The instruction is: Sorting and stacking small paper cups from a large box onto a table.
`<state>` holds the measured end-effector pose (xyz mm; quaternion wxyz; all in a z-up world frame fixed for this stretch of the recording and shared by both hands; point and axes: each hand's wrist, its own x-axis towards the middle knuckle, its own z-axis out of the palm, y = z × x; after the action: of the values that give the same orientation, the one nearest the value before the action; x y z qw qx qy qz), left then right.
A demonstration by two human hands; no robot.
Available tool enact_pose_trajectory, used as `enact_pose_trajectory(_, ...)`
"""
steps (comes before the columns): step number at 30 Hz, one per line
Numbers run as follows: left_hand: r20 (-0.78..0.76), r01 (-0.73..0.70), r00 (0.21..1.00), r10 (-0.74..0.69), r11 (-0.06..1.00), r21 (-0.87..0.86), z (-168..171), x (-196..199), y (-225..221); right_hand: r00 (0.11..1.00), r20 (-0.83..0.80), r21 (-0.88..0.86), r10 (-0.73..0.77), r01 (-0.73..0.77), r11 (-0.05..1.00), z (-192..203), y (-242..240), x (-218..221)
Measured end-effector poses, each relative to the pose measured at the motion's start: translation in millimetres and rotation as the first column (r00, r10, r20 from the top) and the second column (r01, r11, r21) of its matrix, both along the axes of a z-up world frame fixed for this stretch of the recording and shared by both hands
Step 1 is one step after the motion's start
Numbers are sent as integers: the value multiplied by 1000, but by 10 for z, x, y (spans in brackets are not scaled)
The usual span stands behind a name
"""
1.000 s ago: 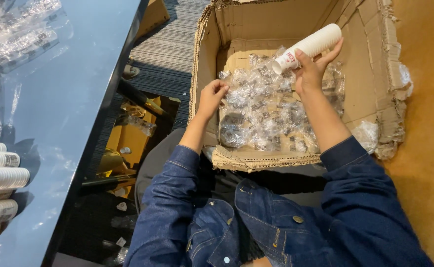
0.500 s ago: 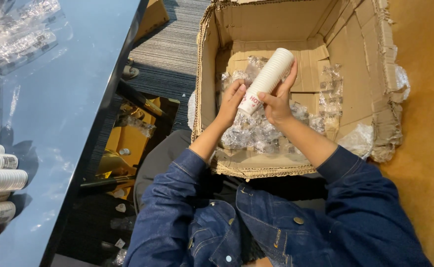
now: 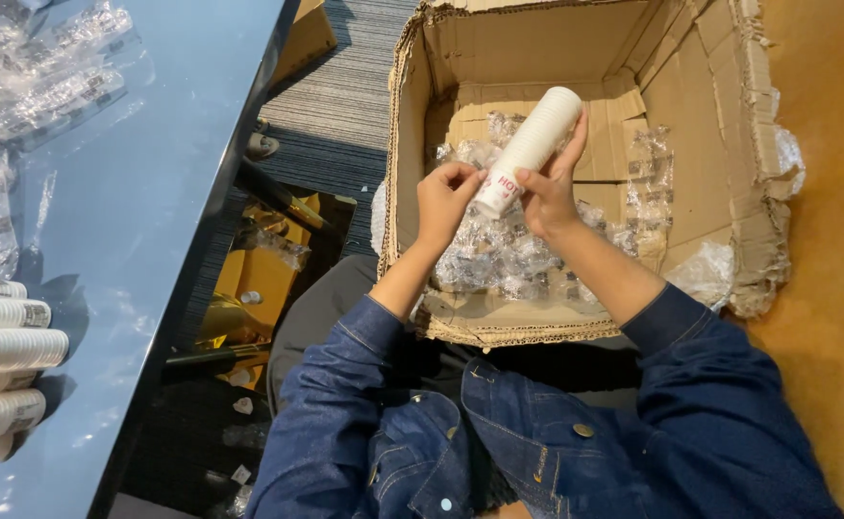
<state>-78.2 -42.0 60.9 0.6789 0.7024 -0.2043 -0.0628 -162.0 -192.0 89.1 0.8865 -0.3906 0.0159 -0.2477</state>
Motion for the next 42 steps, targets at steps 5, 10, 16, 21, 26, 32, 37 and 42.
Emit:
enact_pose_trajectory(5,88,72,993,-74,997,23,160,-115,5,997,72,-128,39,-30,991,-144,-5,-24)
enact_pose_trajectory(10,-34,201,979,-202,979,-46,83,55,38,997,68,-110,-29,36,993,-150,-112,50)
enact_pose_trajectory(16,-176,180,960,-217,962,-203,88,1,102,987,-65,51,-147,151,987,-79,-217,107)
enact_pose_trajectory(21,-30,102,994,-102,995,-5,229,-233,86,930,-44,-205,-365,349,914,-215,-203,119)
enact_pose_trajectory(26,21,50,998,-51,997,50,295,-235,121,906,181,-574,-384,414,707,-187,-233,44)
enact_pose_trajectory(32,229,-47,973,-14,965,258,595,-244,171,940,203,-836,-273,311,452,-288,-313,72)
enact_pose_trajectory(37,283,73,951,-125,980,187,457,-34,169,978,104,-781,-181,193,594,-130,-376,114)
enact_pose_trajectory(42,15,416,909,-417,909,18,7,515,309,994,-62,-164,-85,73,984,20,-330,150)
